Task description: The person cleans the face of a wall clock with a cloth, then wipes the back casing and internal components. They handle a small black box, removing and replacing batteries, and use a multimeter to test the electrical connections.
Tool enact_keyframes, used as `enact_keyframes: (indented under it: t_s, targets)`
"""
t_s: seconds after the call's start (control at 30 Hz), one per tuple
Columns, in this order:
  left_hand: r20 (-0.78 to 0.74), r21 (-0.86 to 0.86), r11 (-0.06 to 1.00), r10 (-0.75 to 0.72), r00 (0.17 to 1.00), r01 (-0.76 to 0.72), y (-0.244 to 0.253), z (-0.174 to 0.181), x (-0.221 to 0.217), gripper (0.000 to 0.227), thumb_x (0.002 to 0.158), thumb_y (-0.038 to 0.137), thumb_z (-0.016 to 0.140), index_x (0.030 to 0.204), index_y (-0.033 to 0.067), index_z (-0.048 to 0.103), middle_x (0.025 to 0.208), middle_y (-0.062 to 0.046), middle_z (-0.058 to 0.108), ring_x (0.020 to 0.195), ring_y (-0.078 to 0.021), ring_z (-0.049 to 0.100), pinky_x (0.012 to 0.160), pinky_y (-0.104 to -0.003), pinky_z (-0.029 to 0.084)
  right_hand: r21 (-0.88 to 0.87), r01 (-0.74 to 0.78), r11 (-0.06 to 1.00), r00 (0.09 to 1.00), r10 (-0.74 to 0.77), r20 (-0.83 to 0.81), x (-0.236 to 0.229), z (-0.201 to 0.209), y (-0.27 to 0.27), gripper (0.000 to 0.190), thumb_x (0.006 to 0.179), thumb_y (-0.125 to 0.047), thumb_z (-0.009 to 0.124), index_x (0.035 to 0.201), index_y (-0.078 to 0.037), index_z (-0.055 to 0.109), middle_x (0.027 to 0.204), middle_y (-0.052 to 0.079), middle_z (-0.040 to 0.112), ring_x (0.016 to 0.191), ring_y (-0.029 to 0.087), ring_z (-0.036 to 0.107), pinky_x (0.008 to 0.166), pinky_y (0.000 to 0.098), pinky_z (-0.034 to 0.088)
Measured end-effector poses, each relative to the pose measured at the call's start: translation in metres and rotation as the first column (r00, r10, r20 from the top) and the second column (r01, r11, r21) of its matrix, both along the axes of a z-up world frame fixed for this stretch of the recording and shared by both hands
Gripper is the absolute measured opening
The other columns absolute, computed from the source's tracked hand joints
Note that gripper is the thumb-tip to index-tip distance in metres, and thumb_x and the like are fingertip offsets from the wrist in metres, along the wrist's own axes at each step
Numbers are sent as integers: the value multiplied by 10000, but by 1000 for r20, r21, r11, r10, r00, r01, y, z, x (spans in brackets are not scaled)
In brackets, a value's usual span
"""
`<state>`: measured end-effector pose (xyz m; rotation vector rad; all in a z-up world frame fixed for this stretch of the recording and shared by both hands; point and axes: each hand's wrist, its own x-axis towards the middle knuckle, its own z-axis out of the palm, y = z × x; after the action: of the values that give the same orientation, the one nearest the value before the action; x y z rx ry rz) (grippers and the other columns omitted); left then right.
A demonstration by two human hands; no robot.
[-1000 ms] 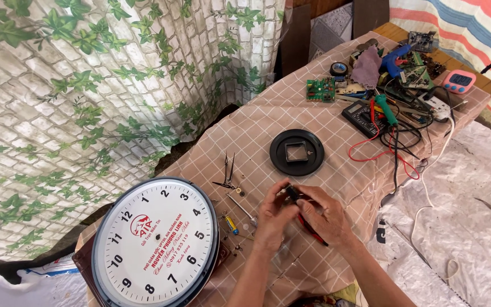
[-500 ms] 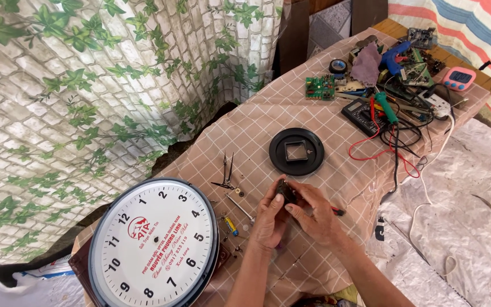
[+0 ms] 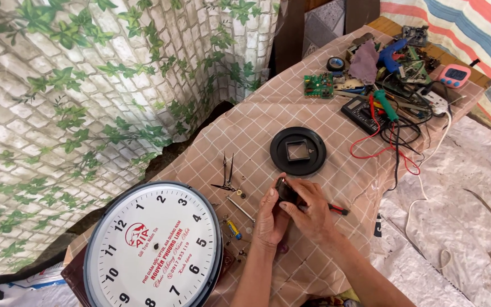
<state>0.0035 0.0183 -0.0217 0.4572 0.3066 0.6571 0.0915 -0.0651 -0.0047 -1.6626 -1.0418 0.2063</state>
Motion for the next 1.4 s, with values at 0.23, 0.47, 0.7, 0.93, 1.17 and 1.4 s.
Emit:
enact_keyframes:
  t_s: [0.23,0.47,0.7,0.93,1.17,1.4]
  targets:
    - [21,-1,1000,24,1000,-24,1,10,-7,571,1005,278,601,1497,-2,523,1350,-249,650,1232,-318,639,1053,-452,543,-16,-17,1000,987,14,-158,-5,7,4,582,859,-343,831,1388,-150,685,1247,110,690,1214,284,577,1067,492,438]
    - [35,-5,999,40,999,-39,0,4,-5,593,998,237,610,1514,-29,487,1369,-272,633,1251,-331,625,1066,-457,533,-75,-35,997,976,18,-218,-5,12,2,567,887,-356,803,1411,-185,670,1279,113,665,1273,282,557,1107,514,405]
    - [43,-30,999,27,999,-26,2,-21,-4,561,995,244,604,1490,-5,524,1346,-247,645,1220,-341,644,1029,-466,557,-87,-50,995,994,40,-104,-8,17,-1,544,899,-343,781,1397,-152,672,1271,132,666,1236,319,579,1051,501,456]
    - [37,-124,992,18,999,-13,-3,-9,-6,541,997,310,576,1478,63,556,1355,-213,640,1221,-343,628,1052,-486,535,-48,-14,999,998,17,68,-16,24,7,549,942,-320,746,1424,-90,620,1235,155,644,1135,352,589,938,511,517]
    - [29,-146,989,20,999,-16,3,-26,-4,520,991,256,592,1483,91,558,1358,-237,643,1217,-359,642,1053,-501,537,58,-45,997,986,35,165,-19,15,8,514,952,-293,726,1416,-93,635,1242,111,661,1131,314,598,977,504,502]
    - [55,-157,988,-4,999,13,3,-26,-8,534,990,245,572,1508,122,527,1443,-267,594,1275,-372,618,1079,-495,511,39,-32,999,966,21,257,-19,1,10,474,949,-300,711,1377,-100,665,1239,91,672,1102,320,624,970,474,497]
